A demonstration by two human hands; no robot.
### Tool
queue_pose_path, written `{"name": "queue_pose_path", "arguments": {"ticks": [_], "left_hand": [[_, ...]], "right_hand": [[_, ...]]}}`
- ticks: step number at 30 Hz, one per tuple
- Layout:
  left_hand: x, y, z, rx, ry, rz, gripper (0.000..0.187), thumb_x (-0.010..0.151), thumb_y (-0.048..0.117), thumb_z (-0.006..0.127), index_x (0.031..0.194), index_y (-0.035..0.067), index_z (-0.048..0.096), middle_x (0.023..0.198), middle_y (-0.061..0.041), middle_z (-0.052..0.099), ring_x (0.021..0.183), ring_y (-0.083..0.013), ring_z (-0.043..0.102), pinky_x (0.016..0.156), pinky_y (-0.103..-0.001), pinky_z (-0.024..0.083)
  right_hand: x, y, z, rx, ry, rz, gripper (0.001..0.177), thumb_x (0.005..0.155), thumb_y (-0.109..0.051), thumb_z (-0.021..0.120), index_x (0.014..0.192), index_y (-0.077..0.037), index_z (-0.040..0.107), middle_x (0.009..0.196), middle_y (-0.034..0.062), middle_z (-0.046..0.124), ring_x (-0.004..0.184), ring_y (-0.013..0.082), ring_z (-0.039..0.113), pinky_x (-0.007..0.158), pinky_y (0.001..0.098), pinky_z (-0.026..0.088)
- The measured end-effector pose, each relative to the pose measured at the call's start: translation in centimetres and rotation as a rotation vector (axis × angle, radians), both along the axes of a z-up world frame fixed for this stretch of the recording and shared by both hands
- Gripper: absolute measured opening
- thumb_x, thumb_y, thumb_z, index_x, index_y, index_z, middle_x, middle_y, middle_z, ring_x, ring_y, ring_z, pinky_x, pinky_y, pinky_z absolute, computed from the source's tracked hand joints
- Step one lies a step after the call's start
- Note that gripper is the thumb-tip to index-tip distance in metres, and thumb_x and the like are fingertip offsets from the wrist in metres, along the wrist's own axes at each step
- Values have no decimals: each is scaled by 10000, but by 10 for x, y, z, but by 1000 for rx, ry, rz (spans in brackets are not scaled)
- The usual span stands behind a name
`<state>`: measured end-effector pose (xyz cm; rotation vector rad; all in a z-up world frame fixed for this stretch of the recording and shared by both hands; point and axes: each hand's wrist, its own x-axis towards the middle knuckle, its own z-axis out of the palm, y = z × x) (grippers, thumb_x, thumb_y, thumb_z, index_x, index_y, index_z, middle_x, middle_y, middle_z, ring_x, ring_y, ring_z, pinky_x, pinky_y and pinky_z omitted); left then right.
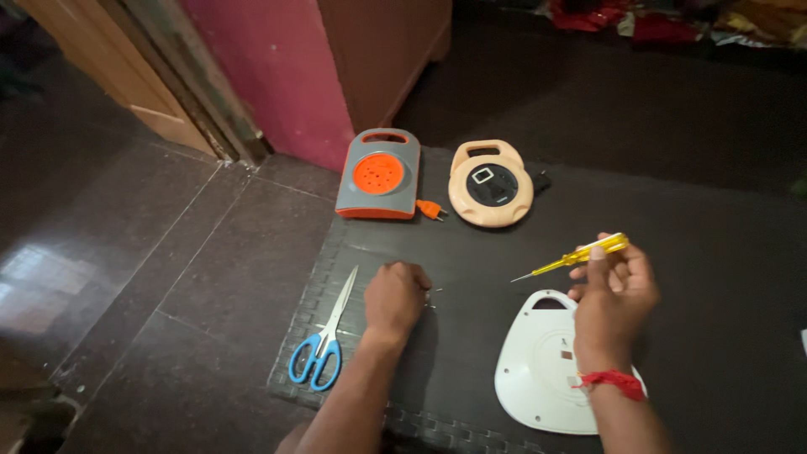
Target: The person assembles a round power extension cord by wrapping the white cable around the black spool and fitting it into the white triangular casing.
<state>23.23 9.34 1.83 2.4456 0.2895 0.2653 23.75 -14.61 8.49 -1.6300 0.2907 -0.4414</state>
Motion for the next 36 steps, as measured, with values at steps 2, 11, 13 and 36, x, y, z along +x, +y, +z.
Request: {"name": "queue_pose_path", "arguments": {"ticks": [2, 11, 13, 36], "left_hand": [[0, -1, 1, 18, 45, 13, 106, 763, 102, 718, 754, 164, 804, 843, -129, 750, 793, -355, 729, 752, -457, 578], [-1, -6, 8, 44, -63, -28, 96, 777, 133, 712, 708, 119, 777, 829, -130, 737, 764, -371, 711, 701, -486, 559], [-1, -7, 10, 25, -16, -54, 117, 776, 101, 690, 701, 119, 777, 825, -132, 742, 778, -364, 718, 726, -475, 564], [5, -15, -24, 197, -123, -179, 110, 830, 32, 597, 807, 96, 682, 932, -137, 658, 941, -375, 620, 791, -495, 518]], "right_hand": [[4, -4, -7, 71, -45, 25, 252, 1059, -162, 584, 1274, -32, 600, 996, 55, 666, 762, 58, 633, 551, 205, 496], [8, -10, -14, 86, -64, 40, 243, 1031, -150, 581, 1239, -27, 612, 985, 45, 684, 745, 49, 624, 553, 199, 488], [11, -8, -12, 133, -96, 34, 242, 1016, -135, 598, 1227, -16, 610, 1001, 47, 683, 742, 53, 617, 552, 200, 477], [8, -25, -8, 146, 7, 8, 236, 1021, -208, 577, 1152, -26, 649, 880, 43, 680, 669, 46, 582, 536, 209, 471]]}}
